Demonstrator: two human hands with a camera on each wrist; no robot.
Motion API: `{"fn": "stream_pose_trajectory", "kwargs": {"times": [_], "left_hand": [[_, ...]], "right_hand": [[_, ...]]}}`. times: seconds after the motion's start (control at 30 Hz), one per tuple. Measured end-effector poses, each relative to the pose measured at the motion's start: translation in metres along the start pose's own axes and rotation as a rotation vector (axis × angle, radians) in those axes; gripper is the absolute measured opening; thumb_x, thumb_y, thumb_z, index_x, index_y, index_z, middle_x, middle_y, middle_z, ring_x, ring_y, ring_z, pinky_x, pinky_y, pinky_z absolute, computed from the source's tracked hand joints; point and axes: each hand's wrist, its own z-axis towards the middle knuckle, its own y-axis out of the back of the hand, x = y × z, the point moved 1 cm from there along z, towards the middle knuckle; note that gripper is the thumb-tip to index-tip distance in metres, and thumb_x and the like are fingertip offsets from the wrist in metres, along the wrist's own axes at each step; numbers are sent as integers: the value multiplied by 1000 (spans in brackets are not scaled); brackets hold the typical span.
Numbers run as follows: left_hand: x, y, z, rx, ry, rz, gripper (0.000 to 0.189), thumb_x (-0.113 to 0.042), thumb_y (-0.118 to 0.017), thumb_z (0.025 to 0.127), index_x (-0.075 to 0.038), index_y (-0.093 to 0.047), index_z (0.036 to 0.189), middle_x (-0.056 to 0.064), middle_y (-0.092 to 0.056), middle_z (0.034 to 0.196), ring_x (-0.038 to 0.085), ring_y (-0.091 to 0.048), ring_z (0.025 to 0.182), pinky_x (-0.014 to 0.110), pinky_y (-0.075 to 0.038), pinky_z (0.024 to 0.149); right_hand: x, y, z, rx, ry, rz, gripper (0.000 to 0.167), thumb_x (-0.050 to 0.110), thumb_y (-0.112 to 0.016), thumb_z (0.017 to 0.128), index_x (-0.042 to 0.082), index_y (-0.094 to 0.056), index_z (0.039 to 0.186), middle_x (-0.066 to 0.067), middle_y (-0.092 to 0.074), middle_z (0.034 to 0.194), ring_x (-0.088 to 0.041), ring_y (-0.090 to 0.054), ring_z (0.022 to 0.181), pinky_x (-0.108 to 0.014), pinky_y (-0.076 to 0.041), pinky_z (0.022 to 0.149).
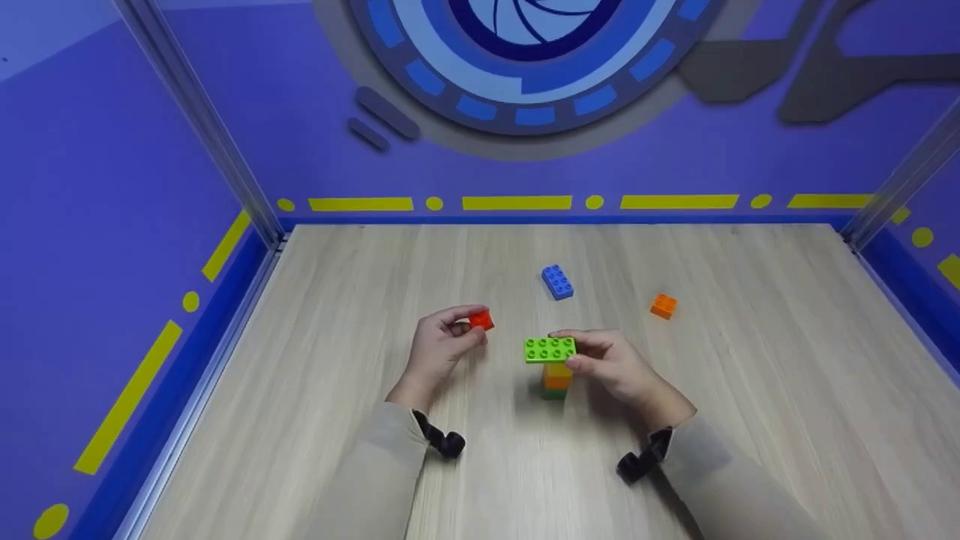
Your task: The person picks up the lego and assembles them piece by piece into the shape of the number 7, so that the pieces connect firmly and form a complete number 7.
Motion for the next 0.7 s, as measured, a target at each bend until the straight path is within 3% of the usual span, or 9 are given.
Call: {"fn": "stream_pose_trajectory", "kwargs": {"times": [0.2,0.43,0.7], "left_hand": [[-14,-3,-6,70,-8,2,38,9,-78,95,7,-77,134,13,-84,104,13,-77,82,26,-68,81],[-43,-8,-15,146,-75,94,38,4,-81,96,0,-80,133,12,-79,121,17,-77,85,27,-70,80],[-61,-13,-22,212,-75,109,40,6,-82,96,-1,-80,136,16,-76,128,17,-80,89,29,-71,85]], "right_hand": [[1,-3,-2,-8,-33,-26,40,2,-66,111,4,-72,150,15,-83,132,-1,-77,112,-18,-63,98],[-1,-4,-1,-7,-42,-44,44,2,-67,110,-18,-61,148,15,-83,131,-1,-77,111,-19,-64,99],[4,-1,-2,-4,-47,-69,44,3,-65,112,-17,-60,150,15,-82,135,-2,-77,114,-19,-63,102]]}}
